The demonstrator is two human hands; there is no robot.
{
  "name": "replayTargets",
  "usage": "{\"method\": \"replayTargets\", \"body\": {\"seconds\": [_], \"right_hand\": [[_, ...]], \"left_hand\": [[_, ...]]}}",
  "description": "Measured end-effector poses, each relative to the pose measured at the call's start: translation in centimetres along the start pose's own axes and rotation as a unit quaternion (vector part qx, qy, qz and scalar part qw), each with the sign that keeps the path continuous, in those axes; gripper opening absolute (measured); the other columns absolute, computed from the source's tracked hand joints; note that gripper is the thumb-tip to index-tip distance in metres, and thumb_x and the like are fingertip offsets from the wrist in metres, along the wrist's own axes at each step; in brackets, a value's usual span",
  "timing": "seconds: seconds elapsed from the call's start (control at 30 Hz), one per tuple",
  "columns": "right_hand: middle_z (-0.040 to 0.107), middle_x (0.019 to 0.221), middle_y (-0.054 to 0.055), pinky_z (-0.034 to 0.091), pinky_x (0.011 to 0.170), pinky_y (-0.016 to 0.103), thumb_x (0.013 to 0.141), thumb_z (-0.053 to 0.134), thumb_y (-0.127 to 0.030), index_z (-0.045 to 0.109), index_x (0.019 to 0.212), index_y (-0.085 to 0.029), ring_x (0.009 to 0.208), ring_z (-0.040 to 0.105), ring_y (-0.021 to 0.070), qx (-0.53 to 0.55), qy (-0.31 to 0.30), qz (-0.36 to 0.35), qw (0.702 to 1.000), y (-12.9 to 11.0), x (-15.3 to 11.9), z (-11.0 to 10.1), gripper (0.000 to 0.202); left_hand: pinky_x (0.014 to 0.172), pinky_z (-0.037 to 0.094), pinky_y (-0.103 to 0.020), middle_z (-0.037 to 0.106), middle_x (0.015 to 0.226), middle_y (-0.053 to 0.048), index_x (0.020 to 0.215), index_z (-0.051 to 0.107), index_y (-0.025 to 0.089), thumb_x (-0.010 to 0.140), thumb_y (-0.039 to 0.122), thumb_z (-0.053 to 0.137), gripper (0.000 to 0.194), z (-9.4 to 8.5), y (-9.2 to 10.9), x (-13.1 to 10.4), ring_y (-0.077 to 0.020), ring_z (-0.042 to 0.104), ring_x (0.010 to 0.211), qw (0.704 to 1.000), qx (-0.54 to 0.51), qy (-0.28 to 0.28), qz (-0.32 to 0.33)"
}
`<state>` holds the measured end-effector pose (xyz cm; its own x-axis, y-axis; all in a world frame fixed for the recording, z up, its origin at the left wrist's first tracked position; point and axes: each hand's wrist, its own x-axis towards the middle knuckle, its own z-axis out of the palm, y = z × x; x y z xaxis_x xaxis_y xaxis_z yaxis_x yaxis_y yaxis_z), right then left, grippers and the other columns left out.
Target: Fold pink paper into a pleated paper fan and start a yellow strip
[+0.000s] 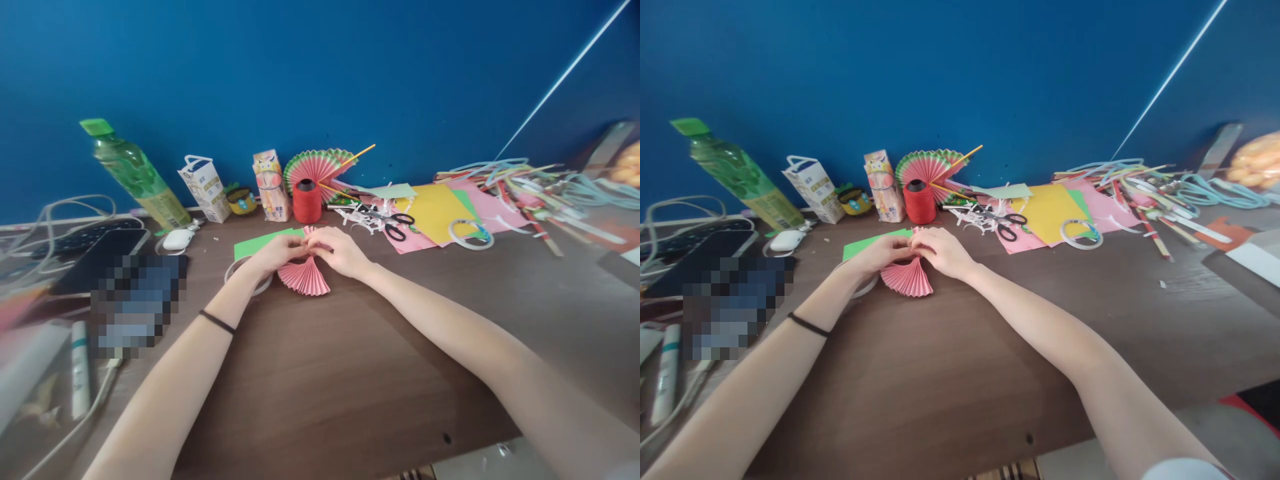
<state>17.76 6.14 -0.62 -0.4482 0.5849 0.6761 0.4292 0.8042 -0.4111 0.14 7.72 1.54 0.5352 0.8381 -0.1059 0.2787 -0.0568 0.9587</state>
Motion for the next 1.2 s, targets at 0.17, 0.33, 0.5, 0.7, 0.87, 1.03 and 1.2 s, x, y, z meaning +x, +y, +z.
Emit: {"method": "replayTargets", "body": {"seconds": [0.17, 0.33, 0.5, 0.7, 0.87, 1.03, 1.2], "right_hand": [[0.065, 0.080, 0.002, 0.046, 0.078, 0.031, 0.083, 0.056, -0.015, 0.060, 0.076, -0.020, 0.081, 0.059, 0.0155, 0.040, 0.019, 0.022, 0.999, -0.27, 0.05, -0.04, 0.009], [0.062, 0.075, 0.002, 0.046, 0.075, 0.029, 0.081, 0.057, -0.014, 0.061, 0.074, -0.018, 0.077, 0.058, 0.0147, 0.050, 0.036, 0.032, 0.998, -0.39, 0.04, -0.01, 0.009], [0.061, 0.075, 0.001, 0.047, 0.074, 0.029, 0.081, 0.056, -0.014, 0.059, 0.074, -0.019, 0.076, 0.058, 0.0142, 0.054, 0.038, 0.057, 0.996, -0.30, -0.05, 0.05, 0.010], [0.061, 0.084, 0.004, 0.049, 0.072, 0.030, 0.080, 0.053, -0.011, 0.057, 0.074, -0.019, 0.082, 0.058, 0.0148, 0.072, 0.056, 0.067, 0.994, 0.08, -0.13, -0.07, 0.011], [0.064, 0.104, 0.007, 0.052, 0.073, 0.032, 0.080, 0.053, -0.013, 0.057, 0.074, -0.019, 0.096, 0.061, 0.0169, 0.080, 0.045, 0.061, 0.994, 0.09, -0.22, 0.07, 0.010], [0.064, 0.110, 0.009, 0.051, 0.082, 0.035, 0.081, 0.051, -0.014, 0.055, 0.072, -0.019, 0.104, 0.060, 0.0185, 0.067, 0.027, 0.046, 0.996, -0.18, -0.26, 0.12, 0.011], [0.068, 0.093, 0.006, 0.049, 0.083, 0.037, 0.079, 0.052, -0.013, 0.054, 0.069, -0.020, 0.093, 0.062, 0.0185, 0.028, 0.020, 0.027, 0.999, -0.22, -0.17, 0.07, 0.012]], "left_hand": [[0.068, 0.040, -0.027, 0.061, 0.071, -0.001, 0.074, 0.063, 0.013, 0.064, 0.043, 0.068, 0.032, -0.14, 0.01, -0.03, -0.0104, 0.053, 0.066, 1.000, 0.023, 0.009, -0.005], [0.067, 0.040, -0.026, 0.061, 0.071, -0.001, 0.074, 0.064, 0.013, 0.065, 0.039, 0.068, 0.028, -0.09, 0.13, -0.06, -0.0098, 0.052, 0.066, 1.000, 0.022, 0.015, -0.006], [0.065, 0.039, -0.025, 0.060, 0.067, 0.001, 0.071, 0.064, 0.013, 0.064, 0.036, 0.069, 0.024, -0.09, 0.26, -0.14, -0.0080, 0.050, 0.062, 1.000, 0.009, 0.017, -0.010], [0.069, 0.043, -0.026, 0.061, 0.068, -0.001, 0.070, 0.062, 0.014, 0.063, 0.039, 0.071, 0.028, 0.15, 0.24, -0.32, -0.0097, 0.055, 0.065, 0.998, -0.062, 0.021, -0.013], [0.076, 0.046, -0.028, 0.065, 0.076, -0.003, 0.068, 0.061, 0.014, 0.062, 0.036, 0.072, 0.026, 0.21, 0.11, -0.22, -0.0121, 0.060, 0.075, 0.996, -0.083, 0.020, -0.013], [0.074, 0.046, -0.027, 0.064, 0.074, -0.002, 0.069, 0.061, 0.014, 0.065, 0.034, 0.069, 0.022, 0.26, 0.43, -0.39, -0.0113, 0.058, 0.072, 0.999, -0.045, 0.019, -0.019], [0.072, 0.046, -0.027, 0.064, 0.072, -0.001, 0.072, 0.063, 0.013, 0.066, 0.033, 0.068, 0.021, 0.41, 0.75, -0.63, -0.0106, 0.057, 0.068, 0.999, -0.024, 0.025, -0.026]]}}
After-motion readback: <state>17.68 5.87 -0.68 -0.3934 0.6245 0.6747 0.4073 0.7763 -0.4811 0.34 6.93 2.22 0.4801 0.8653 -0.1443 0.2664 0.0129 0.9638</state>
